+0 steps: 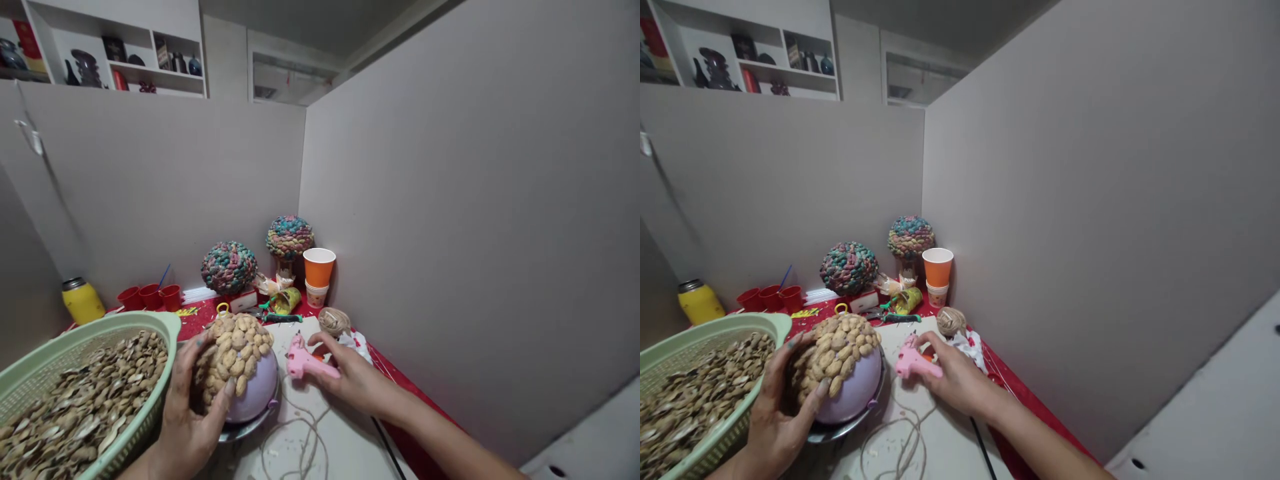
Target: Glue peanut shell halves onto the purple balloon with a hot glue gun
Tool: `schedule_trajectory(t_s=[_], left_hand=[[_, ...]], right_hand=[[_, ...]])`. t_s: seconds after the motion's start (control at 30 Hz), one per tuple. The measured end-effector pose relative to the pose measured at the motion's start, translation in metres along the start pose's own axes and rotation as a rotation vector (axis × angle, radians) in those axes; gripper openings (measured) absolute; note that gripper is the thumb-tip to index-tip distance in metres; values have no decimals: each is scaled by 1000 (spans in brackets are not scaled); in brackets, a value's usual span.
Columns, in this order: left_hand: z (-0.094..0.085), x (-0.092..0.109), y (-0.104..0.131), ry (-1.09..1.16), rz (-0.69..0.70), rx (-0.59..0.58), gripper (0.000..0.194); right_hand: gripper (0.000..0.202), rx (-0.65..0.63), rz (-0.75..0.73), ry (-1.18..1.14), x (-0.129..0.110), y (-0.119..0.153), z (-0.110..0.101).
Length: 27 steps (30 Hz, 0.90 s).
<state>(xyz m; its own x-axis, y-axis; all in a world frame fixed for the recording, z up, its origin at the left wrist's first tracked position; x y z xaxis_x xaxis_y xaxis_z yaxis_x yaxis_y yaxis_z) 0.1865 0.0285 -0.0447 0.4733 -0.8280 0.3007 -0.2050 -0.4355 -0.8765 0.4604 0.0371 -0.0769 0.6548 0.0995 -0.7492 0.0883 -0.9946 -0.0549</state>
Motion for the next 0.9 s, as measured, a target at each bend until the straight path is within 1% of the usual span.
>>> schedule_trajectory(t_s=[0.1,0.17,0.2,0.27,0.3,0.43,0.5,0.57,0.67,0.8,0.9], left_hand=[[-2,4,-1,-3,86,-8,71],[-1,5,-2,-5,111,-26,72],[-1,5,-2,-8,115,-35,72],[0,4,-2,-15,123,-41,72],[0,4,-1,-17,124,-44,71],[2,1,-2,0,101,-54,66],[2,0,-3,-1,87,-39,61],[1,-1,-4,-16,78,-21,59],[1,-1,-5,-27,79,-12,59],[1,2,-6,0,97,-13,58],[1,6,-8,8,95,-14,56]], right_hand=[[42,-9,79,-461,7,1,-23],[50,31,82,-660,4,4,-39],[53,68,61,-806,2,6,-47],[55,99,25,-1041,-6,11,-53],[53,88,29,-1094,-10,12,-50],[31,-9,97,-1057,-26,6,-20],[31,6,74,-1061,-30,-1,-11],[34,62,39,-1072,-30,-8,-6],[38,132,23,-1066,-16,-15,5],[39,143,63,-997,16,-16,25],[40,157,77,-961,31,-14,29]])
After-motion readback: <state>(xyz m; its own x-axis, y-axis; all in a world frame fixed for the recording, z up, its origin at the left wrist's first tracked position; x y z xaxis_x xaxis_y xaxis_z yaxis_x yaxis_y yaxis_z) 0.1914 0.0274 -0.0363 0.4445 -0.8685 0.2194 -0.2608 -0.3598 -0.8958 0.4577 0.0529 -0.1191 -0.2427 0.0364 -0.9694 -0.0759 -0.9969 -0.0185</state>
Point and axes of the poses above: each hand's wrist, its own y-axis away from the middle knuckle, its own z-axis out of the palm, x = y × z, the point moved 8 cm from there along -y, towards the middle knuckle, and after that the axes turned 10 degrees about z, right-handed, at the moved point
